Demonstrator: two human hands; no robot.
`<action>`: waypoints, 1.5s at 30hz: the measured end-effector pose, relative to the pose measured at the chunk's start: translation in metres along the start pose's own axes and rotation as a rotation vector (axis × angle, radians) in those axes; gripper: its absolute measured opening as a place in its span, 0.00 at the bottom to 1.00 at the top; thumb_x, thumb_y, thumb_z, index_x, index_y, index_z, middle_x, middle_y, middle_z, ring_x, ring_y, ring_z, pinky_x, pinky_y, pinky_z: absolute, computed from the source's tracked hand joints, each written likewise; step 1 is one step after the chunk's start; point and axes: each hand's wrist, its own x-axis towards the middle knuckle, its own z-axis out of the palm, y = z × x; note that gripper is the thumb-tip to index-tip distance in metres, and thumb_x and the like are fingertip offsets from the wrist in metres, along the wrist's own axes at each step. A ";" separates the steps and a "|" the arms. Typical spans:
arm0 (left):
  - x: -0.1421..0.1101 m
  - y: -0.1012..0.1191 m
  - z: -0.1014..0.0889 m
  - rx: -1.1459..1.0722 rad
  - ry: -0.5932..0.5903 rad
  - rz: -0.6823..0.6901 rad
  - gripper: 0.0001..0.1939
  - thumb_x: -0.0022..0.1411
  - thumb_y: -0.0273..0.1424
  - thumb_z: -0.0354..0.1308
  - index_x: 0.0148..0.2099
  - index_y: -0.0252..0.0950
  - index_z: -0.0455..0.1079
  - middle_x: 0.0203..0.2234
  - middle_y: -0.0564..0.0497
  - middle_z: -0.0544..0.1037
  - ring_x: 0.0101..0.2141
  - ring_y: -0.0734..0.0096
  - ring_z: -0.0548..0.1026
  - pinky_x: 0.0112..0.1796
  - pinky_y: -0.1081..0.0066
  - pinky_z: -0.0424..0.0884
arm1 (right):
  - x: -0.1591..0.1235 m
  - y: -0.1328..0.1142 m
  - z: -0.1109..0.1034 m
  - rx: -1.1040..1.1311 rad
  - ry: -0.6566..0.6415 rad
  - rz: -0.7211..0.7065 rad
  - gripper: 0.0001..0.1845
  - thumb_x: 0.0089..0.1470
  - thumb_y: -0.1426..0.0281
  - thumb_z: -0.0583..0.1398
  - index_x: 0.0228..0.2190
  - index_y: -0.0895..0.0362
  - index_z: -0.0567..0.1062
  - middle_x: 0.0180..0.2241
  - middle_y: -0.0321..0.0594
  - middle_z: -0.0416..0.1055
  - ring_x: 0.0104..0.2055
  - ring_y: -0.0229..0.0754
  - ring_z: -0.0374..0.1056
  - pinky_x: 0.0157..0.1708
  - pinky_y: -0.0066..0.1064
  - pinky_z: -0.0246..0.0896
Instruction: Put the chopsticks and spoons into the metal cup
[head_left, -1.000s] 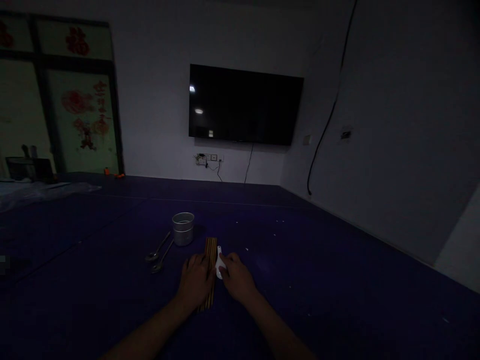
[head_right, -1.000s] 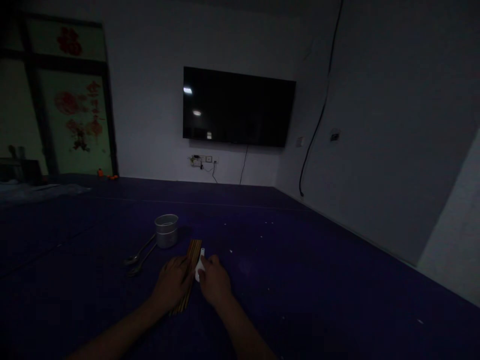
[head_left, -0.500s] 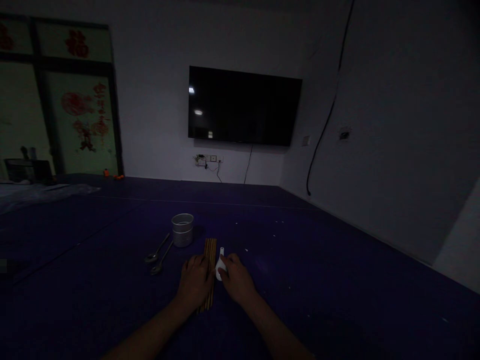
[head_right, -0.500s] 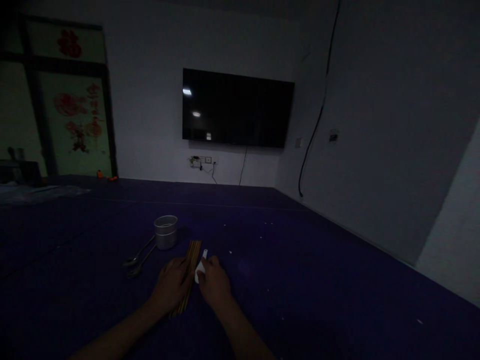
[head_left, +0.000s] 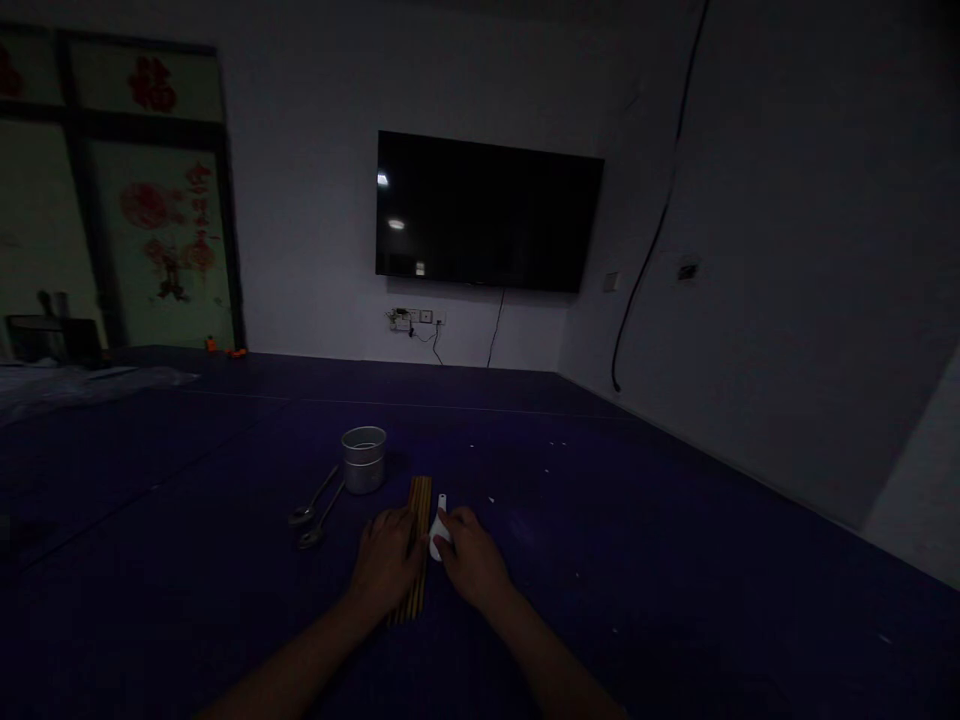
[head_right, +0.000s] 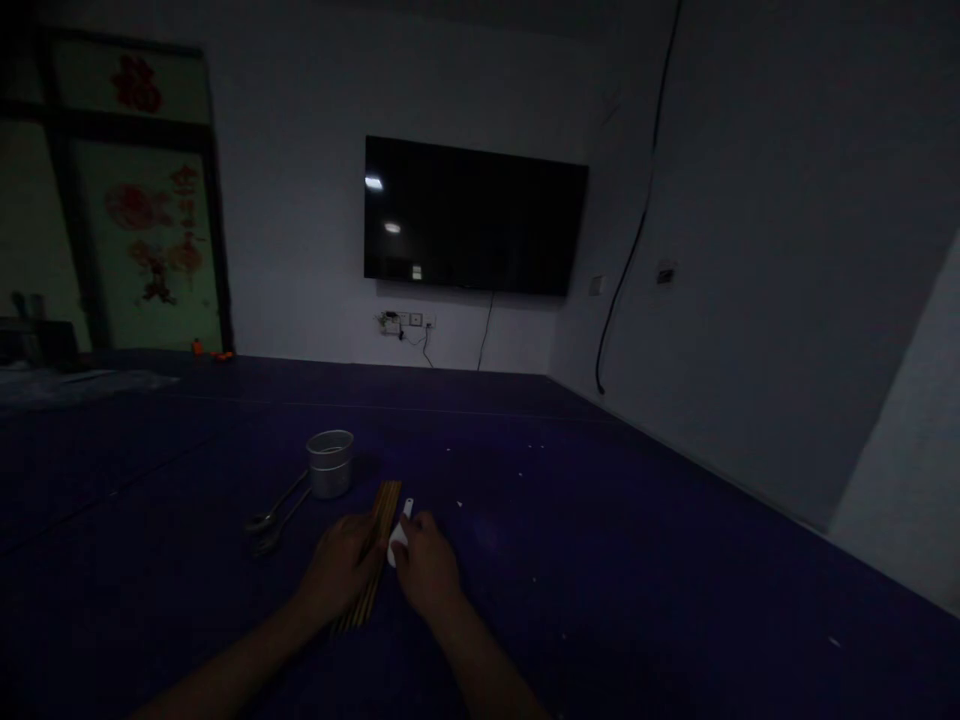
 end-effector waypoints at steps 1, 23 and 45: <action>0.000 0.000 -0.001 -0.003 -0.002 0.002 0.22 0.65 0.37 0.41 0.57 0.37 0.65 0.56 0.44 0.69 0.57 0.59 0.63 0.56 0.57 0.57 | 0.000 0.000 0.000 0.004 -0.001 -0.002 0.26 0.59 0.68 0.51 0.58 0.60 0.64 0.50 0.51 0.66 0.49 0.46 0.67 0.49 0.32 0.59; 0.006 -0.014 -0.001 -0.039 -0.163 0.177 0.24 0.69 0.40 0.35 0.63 0.47 0.58 0.64 0.52 0.57 0.65 0.62 0.48 0.60 0.46 0.45 | -0.001 0.004 -0.009 0.057 0.156 0.077 0.22 0.61 0.68 0.48 0.55 0.56 0.68 0.50 0.47 0.68 0.47 0.43 0.68 0.46 0.29 0.60; 0.004 -0.010 0.000 -0.033 -0.131 0.155 0.24 0.68 0.37 0.36 0.62 0.44 0.59 0.62 0.50 0.62 0.63 0.61 0.52 0.60 0.46 0.45 | -0.004 0.003 -0.009 -0.009 0.026 0.052 0.20 0.58 0.64 0.54 0.51 0.52 0.71 0.47 0.45 0.69 0.49 0.43 0.68 0.47 0.30 0.58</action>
